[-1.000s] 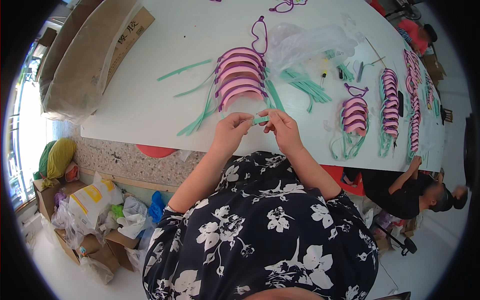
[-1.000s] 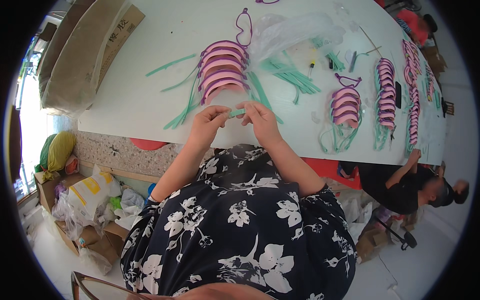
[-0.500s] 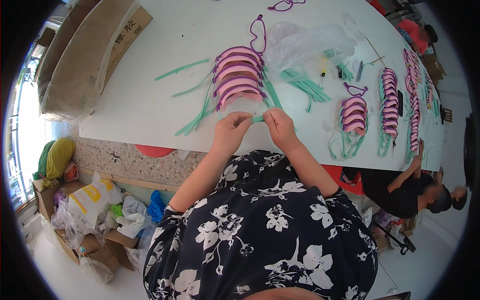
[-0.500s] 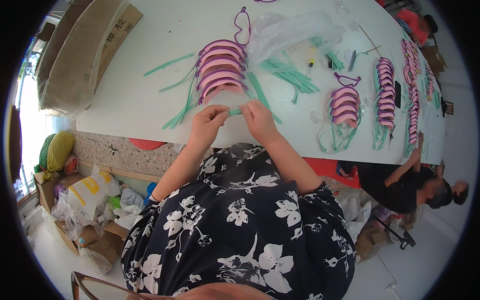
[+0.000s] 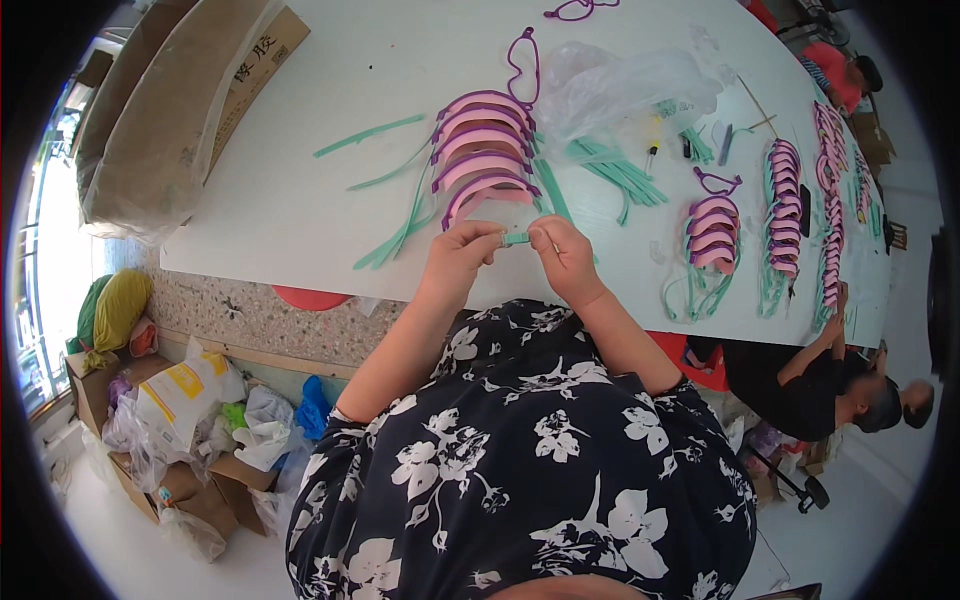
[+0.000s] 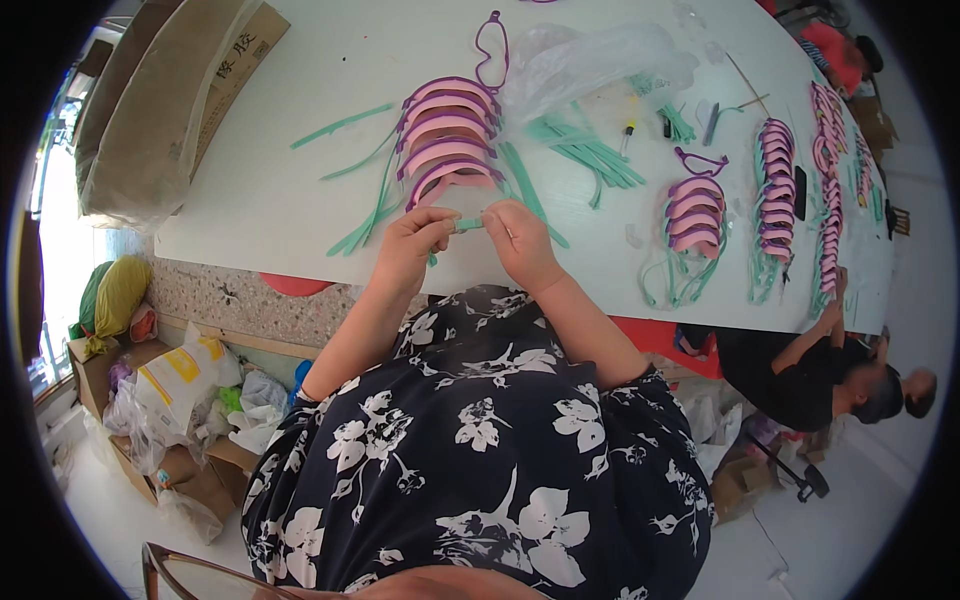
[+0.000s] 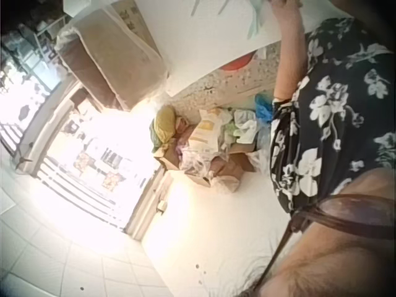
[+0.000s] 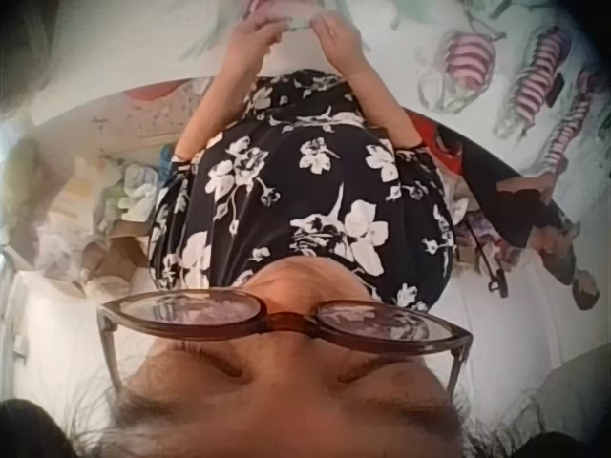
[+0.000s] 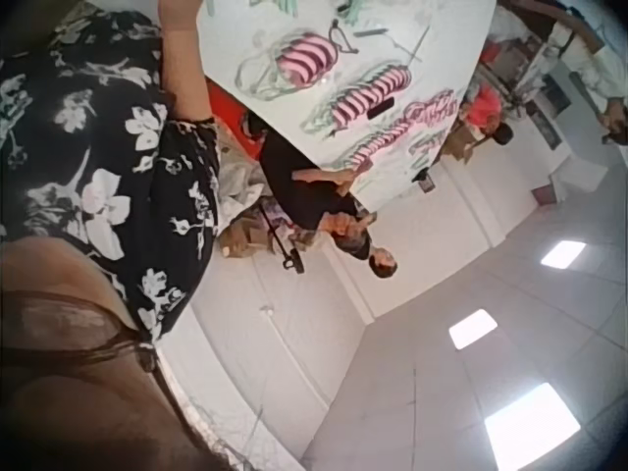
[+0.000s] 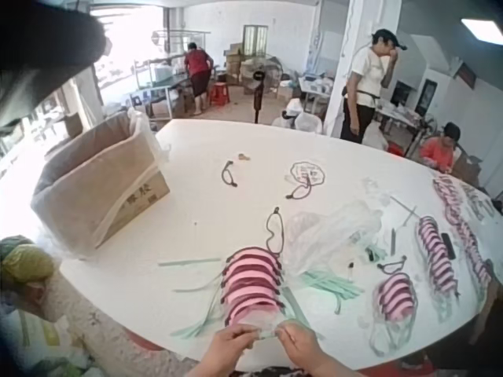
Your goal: Assembling colorful eyewear components at a workshop table.
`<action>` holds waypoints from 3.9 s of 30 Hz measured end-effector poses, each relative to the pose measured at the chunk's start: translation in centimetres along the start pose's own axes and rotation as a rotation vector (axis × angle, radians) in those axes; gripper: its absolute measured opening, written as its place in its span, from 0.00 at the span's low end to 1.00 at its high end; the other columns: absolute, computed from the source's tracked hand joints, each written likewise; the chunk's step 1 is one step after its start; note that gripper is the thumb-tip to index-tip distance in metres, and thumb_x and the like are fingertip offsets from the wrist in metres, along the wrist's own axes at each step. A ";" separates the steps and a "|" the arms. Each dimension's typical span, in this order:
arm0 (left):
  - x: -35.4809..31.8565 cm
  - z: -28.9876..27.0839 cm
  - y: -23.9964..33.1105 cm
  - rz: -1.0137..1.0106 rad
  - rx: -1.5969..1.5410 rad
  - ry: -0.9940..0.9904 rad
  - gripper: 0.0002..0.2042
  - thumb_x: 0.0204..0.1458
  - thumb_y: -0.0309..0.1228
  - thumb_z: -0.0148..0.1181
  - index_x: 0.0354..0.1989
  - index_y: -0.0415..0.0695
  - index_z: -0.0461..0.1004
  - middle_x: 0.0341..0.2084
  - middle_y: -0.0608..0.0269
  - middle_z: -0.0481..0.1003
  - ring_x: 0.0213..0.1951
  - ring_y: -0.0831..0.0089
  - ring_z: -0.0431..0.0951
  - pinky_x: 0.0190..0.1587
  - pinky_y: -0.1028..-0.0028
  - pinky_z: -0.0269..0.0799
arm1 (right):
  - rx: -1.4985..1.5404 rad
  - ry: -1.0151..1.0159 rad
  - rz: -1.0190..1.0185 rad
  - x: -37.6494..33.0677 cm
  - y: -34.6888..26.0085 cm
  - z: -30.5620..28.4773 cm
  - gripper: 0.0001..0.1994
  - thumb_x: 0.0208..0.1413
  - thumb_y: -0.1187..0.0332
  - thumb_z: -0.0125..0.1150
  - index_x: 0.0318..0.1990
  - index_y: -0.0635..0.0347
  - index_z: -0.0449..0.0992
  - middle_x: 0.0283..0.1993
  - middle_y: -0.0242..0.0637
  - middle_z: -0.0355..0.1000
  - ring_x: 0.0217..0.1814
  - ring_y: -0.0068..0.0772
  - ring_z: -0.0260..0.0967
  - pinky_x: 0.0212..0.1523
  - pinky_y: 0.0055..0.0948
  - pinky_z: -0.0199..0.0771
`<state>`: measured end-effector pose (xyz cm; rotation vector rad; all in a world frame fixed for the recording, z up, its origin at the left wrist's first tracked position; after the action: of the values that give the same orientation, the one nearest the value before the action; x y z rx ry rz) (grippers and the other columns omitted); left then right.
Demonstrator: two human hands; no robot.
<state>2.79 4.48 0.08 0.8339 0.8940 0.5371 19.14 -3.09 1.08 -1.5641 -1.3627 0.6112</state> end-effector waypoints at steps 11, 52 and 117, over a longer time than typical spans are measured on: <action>0.8 -0.5 -0.8 -0.084 -0.243 -0.089 0.09 0.51 0.22 0.58 0.40 0.33 0.77 0.24 0.66 0.72 0.26 0.78 0.68 0.31 0.79 0.60 | 0.060 0.001 -0.001 0.1 0.3 0.1 0.09 0.63 0.70 0.50 0.34 0.67 0.73 0.33 0.38 0.70 0.32 0.28 0.66 0.36 0.24 0.67; -0.2 1.5 -1.7 0.052 0.399 0.062 0.06 0.51 0.26 0.64 0.35 0.39 0.75 0.27 0.70 0.73 0.30 0.83 0.71 0.34 0.80 0.67 | -0.305 0.465 0.294 11.9 15.4 -9.4 0.10 0.49 0.65 0.62 0.29 0.64 0.75 0.31 0.41 0.74 0.34 0.39 0.73 0.38 0.35 0.72; 0.0 1.5 -0.2 0.187 0.240 -0.023 0.10 0.56 0.26 0.58 0.45 0.39 0.75 0.33 0.67 0.76 0.34 0.81 0.72 0.38 0.81 0.68 | 0.944 0.069 0.652 -0.3 2.3 -0.1 0.12 0.58 0.72 0.58 0.48 0.67 0.74 0.39 0.40 0.76 0.39 0.34 0.78 0.39 0.29 0.80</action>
<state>4.07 3.80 0.42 1.1473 0.8750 0.5882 20.23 -3.32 -0.93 -1.1618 -0.3288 1.3379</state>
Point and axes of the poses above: each hand's wrist, its own x-axis towards the middle knuckle, its own z-axis out of the palm, y = z × x, the point moved 2 cm from there along x, towards the middle knuckle
